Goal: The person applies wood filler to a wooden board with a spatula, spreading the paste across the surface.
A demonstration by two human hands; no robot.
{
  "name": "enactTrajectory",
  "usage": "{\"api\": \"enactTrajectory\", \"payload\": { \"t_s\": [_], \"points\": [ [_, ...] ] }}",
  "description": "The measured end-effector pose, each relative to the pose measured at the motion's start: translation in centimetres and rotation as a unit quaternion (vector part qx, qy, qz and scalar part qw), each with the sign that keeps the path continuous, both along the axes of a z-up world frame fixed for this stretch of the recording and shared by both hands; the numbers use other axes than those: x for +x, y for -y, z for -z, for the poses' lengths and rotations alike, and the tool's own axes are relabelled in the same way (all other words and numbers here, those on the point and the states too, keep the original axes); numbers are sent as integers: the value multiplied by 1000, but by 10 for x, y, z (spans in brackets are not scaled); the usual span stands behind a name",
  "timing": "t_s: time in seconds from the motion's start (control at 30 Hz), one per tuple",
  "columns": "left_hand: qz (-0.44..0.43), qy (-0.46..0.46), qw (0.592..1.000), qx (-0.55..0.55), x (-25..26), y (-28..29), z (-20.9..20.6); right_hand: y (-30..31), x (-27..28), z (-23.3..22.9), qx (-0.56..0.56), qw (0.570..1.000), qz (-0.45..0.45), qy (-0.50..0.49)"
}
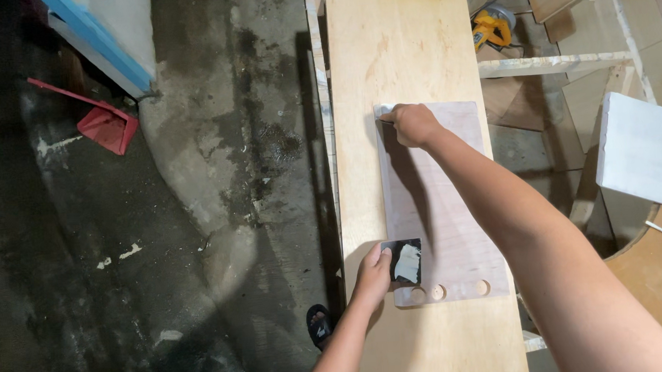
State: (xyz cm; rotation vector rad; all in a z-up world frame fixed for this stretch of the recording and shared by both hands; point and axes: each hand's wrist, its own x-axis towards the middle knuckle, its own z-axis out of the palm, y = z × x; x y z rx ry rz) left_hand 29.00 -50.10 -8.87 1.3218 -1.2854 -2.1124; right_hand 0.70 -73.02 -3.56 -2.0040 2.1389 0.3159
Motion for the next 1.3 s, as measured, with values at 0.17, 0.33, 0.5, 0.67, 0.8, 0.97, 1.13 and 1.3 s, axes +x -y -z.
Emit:
{"api": "enactTrajectory", "payload": {
  "t_s": [0.17, 0.33, 0.5, 0.67, 0.8, 0.97, 1.13, 1.3],
  "points": [
    [-26, -23, 999, 34, 7, -10, 48, -18, -1, 14, -9, 1000, -2, -6],
    [-118, -36, 991, 43, 36, -10, 32, -40, 9, 16, -14, 1000, 2, 4],
    [-193, -43, 975, 99, 52, -13, 97, -63, 21, 17, -9, 1000, -4, -15],
    [-214, -56, 969, 109, 66, -10, 90, -87, 27, 25, -12, 1000, -6, -6],
    [-218, -92, 965, 113, 61, -2, -8, -109, 37, 28, -9, 1000, -12, 0],
    [-226, -93, 961, 129, 68, 1, 0, -143, 52, 27, -33, 999, -16, 11],
    [-223, -90, 960, 143, 77, 2, -9, -183, 76, 16, -34, 999, -13, 12],
    [-248, -84, 951, 163, 84, 0, 8, -224, 91, 24, -61, 997, -19, 37]
  ]
}}
